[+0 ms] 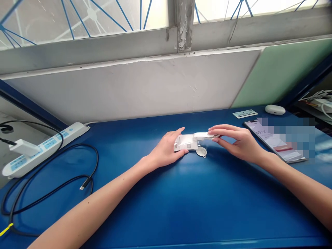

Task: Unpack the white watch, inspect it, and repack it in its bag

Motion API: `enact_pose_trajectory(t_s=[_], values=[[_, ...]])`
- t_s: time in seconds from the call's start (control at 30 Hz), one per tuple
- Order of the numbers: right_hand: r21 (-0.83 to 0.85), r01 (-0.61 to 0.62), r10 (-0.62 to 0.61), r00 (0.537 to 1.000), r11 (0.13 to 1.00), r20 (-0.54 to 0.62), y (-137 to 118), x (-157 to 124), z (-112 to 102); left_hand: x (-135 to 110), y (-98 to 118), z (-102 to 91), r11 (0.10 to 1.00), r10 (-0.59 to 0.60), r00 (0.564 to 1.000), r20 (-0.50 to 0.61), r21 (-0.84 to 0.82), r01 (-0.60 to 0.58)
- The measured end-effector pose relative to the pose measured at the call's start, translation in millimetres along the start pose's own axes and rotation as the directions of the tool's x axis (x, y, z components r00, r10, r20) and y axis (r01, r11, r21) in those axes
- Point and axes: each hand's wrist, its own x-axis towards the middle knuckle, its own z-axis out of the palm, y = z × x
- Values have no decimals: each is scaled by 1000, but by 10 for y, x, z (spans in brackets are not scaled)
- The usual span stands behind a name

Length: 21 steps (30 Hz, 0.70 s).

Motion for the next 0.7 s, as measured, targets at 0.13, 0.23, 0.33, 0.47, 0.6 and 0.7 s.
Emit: enact_pose_trajectory(t_s=[0.13,0.23,0.33,0.47,0.6,0.7], values=[[60,-75,69,992,995,106,134,36,-134,-17,11,38,1000,-17,996,-82,-11,16],[74,-121,108,980,990,164,221,49,-212,-26,20,49,1000,-21,994,-103,-24,19],[83,-149,130,972,985,197,264,47,-232,-25,21,40,999,-10,993,-119,-36,6],[172,-202,171,970,964,175,243,32,-168,-23,29,29,998,43,990,-131,-37,-48],[297,-262,226,962,918,151,197,18,-80,-27,54,26,995,88,989,-120,-44,-94],[338,-283,236,956,898,175,174,1,-22,-28,63,25,990,132,987,-90,-41,-136]])
